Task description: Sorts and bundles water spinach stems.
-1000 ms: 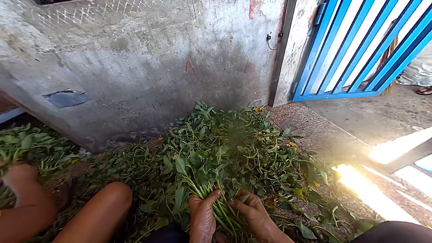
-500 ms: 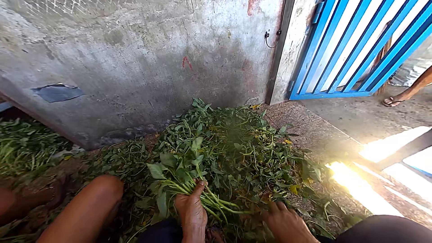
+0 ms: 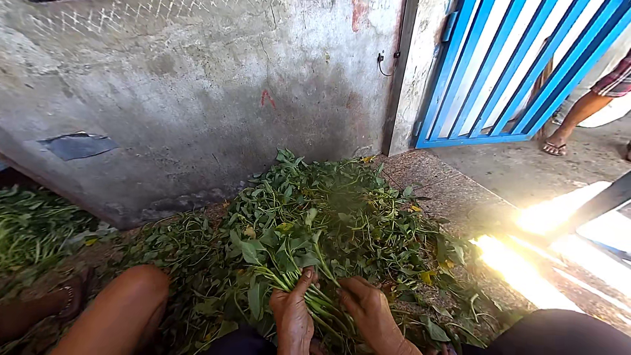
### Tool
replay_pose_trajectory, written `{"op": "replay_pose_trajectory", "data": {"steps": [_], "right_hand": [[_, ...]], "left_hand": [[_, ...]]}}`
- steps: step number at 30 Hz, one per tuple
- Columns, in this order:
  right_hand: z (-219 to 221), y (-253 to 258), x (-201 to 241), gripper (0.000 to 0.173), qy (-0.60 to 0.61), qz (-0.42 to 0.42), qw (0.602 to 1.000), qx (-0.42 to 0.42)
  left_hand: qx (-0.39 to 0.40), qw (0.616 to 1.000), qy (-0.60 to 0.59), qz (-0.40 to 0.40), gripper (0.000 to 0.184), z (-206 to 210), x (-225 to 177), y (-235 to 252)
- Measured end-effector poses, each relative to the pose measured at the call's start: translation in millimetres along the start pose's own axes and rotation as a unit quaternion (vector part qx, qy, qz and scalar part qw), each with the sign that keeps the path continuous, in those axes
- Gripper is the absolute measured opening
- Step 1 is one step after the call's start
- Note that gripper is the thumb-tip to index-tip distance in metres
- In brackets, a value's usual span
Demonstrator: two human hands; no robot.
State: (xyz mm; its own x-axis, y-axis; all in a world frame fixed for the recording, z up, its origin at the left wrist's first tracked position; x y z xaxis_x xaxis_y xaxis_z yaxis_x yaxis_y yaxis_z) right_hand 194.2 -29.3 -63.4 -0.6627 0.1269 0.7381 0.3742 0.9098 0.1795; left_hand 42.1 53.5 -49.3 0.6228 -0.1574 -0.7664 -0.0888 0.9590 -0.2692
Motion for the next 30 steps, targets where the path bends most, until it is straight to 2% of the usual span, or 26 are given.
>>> {"op": "replay_pose_trajectory", "data": {"steps": [4,8,13,19,22,26,30], "right_hand": [[-12.5,5.8,-6.0,0.024,-0.130,0.037,0.990,-0.036],[-3.4,-0.3,3.6,0.022,-0.200,0.029,0.979,-0.012],[12.7,-15.7,14.6,0.020,-0.166,-0.043,0.984,-0.046],[11.8,-15.1,11.2,0.024,-0.130,-0.085,0.988,-0.011],[9.9,-15.2,10.5,0.025,-0.100,-0.117,0.988,0.002],[11.4,-13.8,4.0,0.029,-0.037,-0.093,0.993,0.065],[14.2,-16.8,-1.3,0.036,-0.016,-0.081,0.994,0.076]], "left_hand": [[-0.075,0.995,-0.008,0.061,0.020,-8.0,-9.4,-1.4],[-0.071,0.995,-0.001,0.065,0.024,-3.0,-9.2,-7.5],[-0.064,0.996,0.053,0.024,0.022,-6.9,2.6,-1.6],[-0.004,0.998,0.062,-0.017,0.017,-4.0,-0.2,1.7],[0.025,0.997,0.062,-0.048,0.022,-5.0,1.8,3.7],[0.078,0.994,0.036,-0.066,0.029,-3.3,-0.3,4.8],[0.091,0.992,0.044,-0.077,0.031,-0.7,-0.2,2.5]]}}
Point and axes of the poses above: each hand's wrist, its own y-axis towards the middle knuckle, its own z-axis out of the palm, x = y × z, the point moved 6 cm from there along y, towards the middle knuckle, and after that the axes turned 11 degrees about -y, right-handed, at the moved point
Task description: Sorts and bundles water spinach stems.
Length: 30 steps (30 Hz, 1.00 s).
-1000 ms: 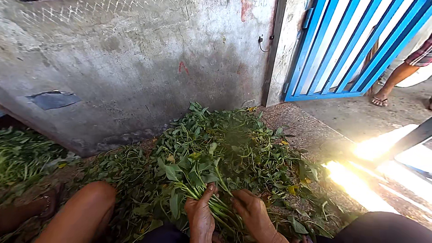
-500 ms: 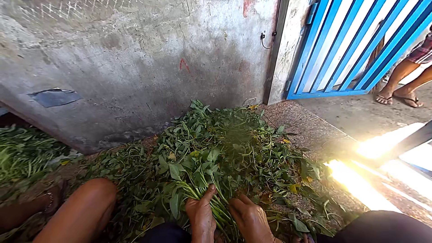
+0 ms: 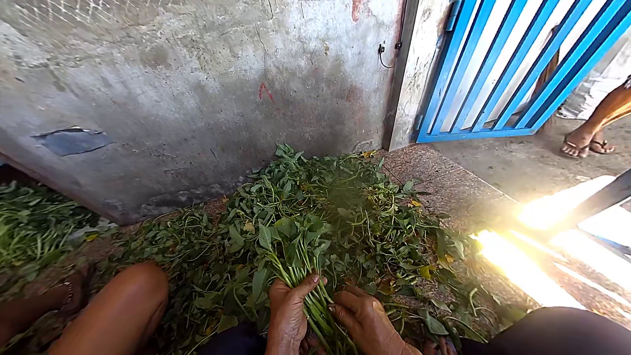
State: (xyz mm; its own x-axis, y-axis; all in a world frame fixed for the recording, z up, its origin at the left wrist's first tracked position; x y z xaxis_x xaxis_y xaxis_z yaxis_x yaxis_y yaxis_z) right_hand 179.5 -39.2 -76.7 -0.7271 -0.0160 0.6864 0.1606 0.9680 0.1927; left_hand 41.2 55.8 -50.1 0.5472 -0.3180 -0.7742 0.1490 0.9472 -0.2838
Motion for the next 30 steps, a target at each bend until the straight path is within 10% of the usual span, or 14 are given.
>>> {"op": "replay_pose_trajectory", "data": {"steps": [8,18,26,30], "right_hand": [[-0.1,-2.2,-4.0,0.044,0.064,-0.010,0.998,0.013],[-14.3,-37.0,5.6,0.046,0.010,-0.070,0.998,0.002],[-49.6,7.6,-1.9,0.051,-0.005,0.035,0.993,-0.114],[-40.4,34.0,12.7,0.025,0.209,0.104,0.958,-0.164]], "left_hand": [[-0.053,0.991,-0.065,-0.100,0.022,-2.7,3.9,-1.3],[-0.155,0.981,-0.113,-0.025,0.018,-8.4,-5.0,-1.5],[0.026,0.999,-0.014,0.042,0.026,17.8,7.1,-9.1],[0.050,0.997,0.001,0.063,0.033,27.5,14.5,-15.2]]}}
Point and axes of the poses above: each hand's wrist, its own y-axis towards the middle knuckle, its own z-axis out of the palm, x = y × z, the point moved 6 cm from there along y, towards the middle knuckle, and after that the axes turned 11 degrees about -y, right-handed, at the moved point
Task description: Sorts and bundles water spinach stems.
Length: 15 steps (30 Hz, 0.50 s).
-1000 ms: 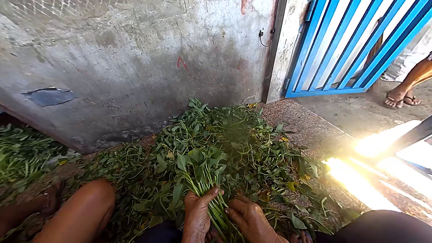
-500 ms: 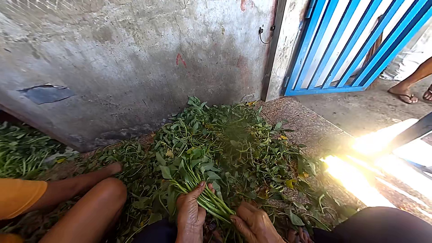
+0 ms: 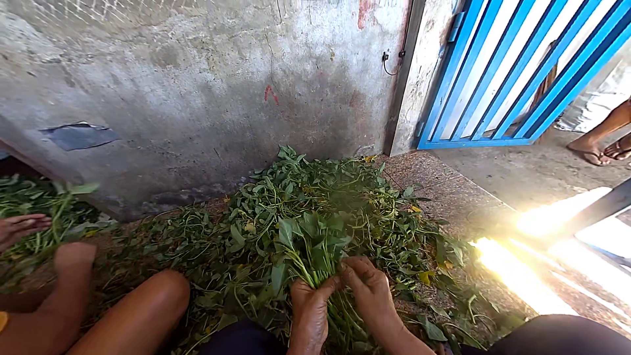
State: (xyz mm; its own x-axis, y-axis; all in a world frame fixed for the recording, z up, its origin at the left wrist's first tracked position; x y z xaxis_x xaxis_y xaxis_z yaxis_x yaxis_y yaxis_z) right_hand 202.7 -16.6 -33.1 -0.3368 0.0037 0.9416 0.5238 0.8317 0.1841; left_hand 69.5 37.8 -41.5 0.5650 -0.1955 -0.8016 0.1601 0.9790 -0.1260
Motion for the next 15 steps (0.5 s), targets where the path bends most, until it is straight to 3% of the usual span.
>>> {"op": "replay_pose_trajectory", "data": {"steps": [3,5,11,15], "right_hand": [[15.7,2.4,-6.6,0.019,0.200,0.117,0.972,-0.032],[24.0,-1.1,-12.4,0.019,0.251,0.153,0.955,-0.038],[35.2,-4.4,-29.0,0.021,0.294,0.260,0.920,0.013],[24.9,4.5,-24.1,0.019,0.209,0.235,0.946,0.075]], "left_hand": [[0.009,1.000,0.006,-0.014,0.036,0.9,-2.1,-1.6],[0.016,1.000,0.010,-0.015,0.037,0.0,-1.9,-2.9],[0.025,0.999,0.014,-0.021,0.033,-3.8,0.8,-3.0],[0.019,0.999,0.006,-0.030,0.030,-3.0,-0.5,-4.4]]}}
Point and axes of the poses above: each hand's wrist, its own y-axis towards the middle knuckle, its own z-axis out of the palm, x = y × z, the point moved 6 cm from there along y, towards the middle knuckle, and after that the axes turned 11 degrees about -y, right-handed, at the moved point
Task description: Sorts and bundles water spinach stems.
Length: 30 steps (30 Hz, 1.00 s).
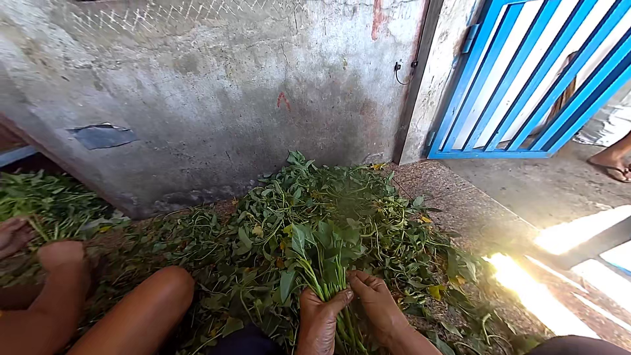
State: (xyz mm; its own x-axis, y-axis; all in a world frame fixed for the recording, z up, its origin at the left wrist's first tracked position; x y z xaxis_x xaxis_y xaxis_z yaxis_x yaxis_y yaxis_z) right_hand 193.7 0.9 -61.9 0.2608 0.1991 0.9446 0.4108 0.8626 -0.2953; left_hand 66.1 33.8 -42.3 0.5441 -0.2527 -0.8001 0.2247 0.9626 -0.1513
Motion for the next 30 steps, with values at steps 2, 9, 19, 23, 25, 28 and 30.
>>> {"op": "replay_pose_trajectory", "data": {"steps": [2,9,19,23,25,28,30], "right_hand": [[-14.8,-4.0,12.3,0.023,-0.087,-0.070,0.991,-0.077],[-1.8,-22.1,42.9,0.027,-0.339,-0.402,0.841,-0.126],[4.9,2.4,57.2,0.020,-0.220,-0.261,0.938,-0.055],[7.5,10.5,58.3,0.021,-0.233,-0.225,0.946,-0.022],[12.3,14.9,56.9,0.023,-0.286,-0.208,0.936,0.003],[22.1,17.9,62.0,0.029,-0.411,-0.193,0.890,0.050],[32.2,15.1,73.4,0.029,-0.503,-0.205,0.835,0.087]], "left_hand": [[-0.009,1.000,-0.004,-0.014,0.027,0.3,-0.1,0.0],[0.004,0.999,0.042,0.034,0.028,3.4,8.5,0.5],[0.057,0.996,0.064,0.015,0.031,8.5,11.2,-4.3],[0.046,0.997,0.053,-0.035,0.034,5.2,12.0,-2.1],[0.036,0.997,0.046,-0.053,0.035,3.2,13.0,-1.6],[0.037,0.995,0.034,-0.081,0.035,0.0,15.0,0.0],[0.042,0.994,0.027,-0.096,0.034,-1.1,15.0,0.9]]}}
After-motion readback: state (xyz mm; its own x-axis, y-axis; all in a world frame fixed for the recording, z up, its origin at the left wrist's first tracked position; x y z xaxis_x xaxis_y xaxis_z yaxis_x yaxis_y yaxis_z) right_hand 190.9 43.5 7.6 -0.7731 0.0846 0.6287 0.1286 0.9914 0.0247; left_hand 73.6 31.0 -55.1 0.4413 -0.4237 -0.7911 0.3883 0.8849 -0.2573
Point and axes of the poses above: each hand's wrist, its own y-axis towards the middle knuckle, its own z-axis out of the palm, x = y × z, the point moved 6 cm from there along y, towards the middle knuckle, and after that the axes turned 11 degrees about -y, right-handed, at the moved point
